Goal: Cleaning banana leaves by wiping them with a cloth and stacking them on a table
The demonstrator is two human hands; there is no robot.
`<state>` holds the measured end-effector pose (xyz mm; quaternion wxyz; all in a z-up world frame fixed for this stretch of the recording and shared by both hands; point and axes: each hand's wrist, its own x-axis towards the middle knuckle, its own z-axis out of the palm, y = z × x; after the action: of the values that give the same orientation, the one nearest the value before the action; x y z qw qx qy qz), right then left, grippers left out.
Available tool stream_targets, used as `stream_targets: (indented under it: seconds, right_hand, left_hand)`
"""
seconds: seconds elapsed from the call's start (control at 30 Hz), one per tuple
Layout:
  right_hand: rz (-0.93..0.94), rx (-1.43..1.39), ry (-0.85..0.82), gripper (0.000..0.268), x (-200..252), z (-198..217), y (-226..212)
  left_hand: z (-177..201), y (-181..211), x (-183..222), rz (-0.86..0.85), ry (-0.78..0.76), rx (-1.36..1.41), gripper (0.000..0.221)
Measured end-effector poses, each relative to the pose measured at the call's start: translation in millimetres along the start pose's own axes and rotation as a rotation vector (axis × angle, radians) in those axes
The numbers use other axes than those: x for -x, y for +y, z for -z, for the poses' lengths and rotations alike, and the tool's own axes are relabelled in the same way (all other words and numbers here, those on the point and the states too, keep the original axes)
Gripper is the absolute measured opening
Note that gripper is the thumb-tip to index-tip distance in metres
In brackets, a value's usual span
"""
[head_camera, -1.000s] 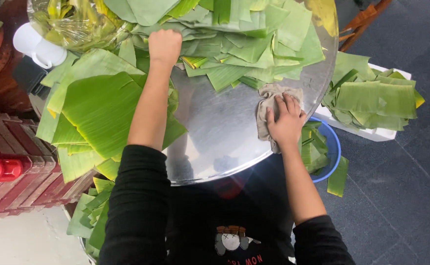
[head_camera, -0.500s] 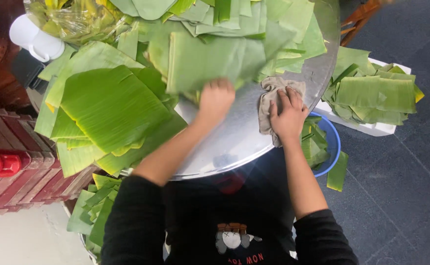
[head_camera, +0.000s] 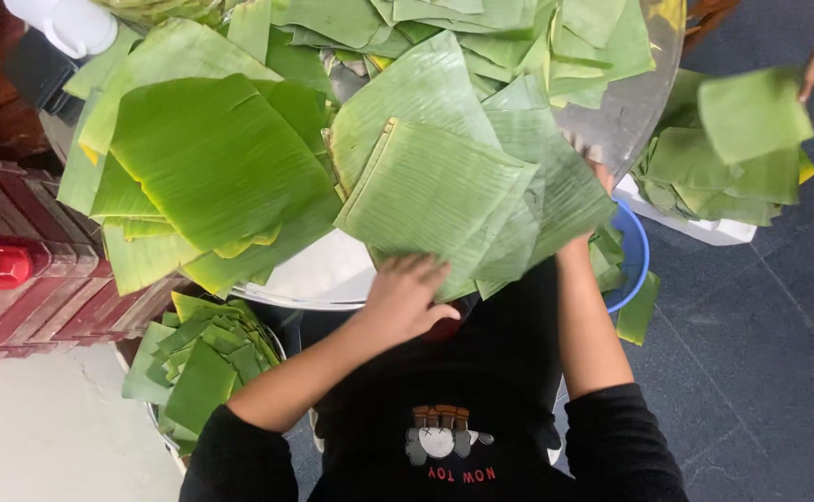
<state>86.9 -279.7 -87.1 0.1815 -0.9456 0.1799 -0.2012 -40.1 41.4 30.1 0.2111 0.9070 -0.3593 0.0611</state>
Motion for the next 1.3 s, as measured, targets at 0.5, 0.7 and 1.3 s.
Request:
stream_targets:
  seconds: [0.5, 0.7, 1.3]
  right_hand:
    - [-0.163, -0.298, 0.116, 0.020, -9, 4, 2]
    - [-0.210, -0.415, 0.146, 0.023, -12, -2, 2]
    - [-0.365, -0.754, 0.134, 0.044, -6, -27, 51]
  left_hand:
    - [19, -182, -121, 0.624, 0.033, -0.054, 0.084]
    - [-1, -158, -123, 0.680, -0.174, 0.272, 0.061]
    - [8, -156, -128, 0.683, -0.287, 0.075, 0.109]
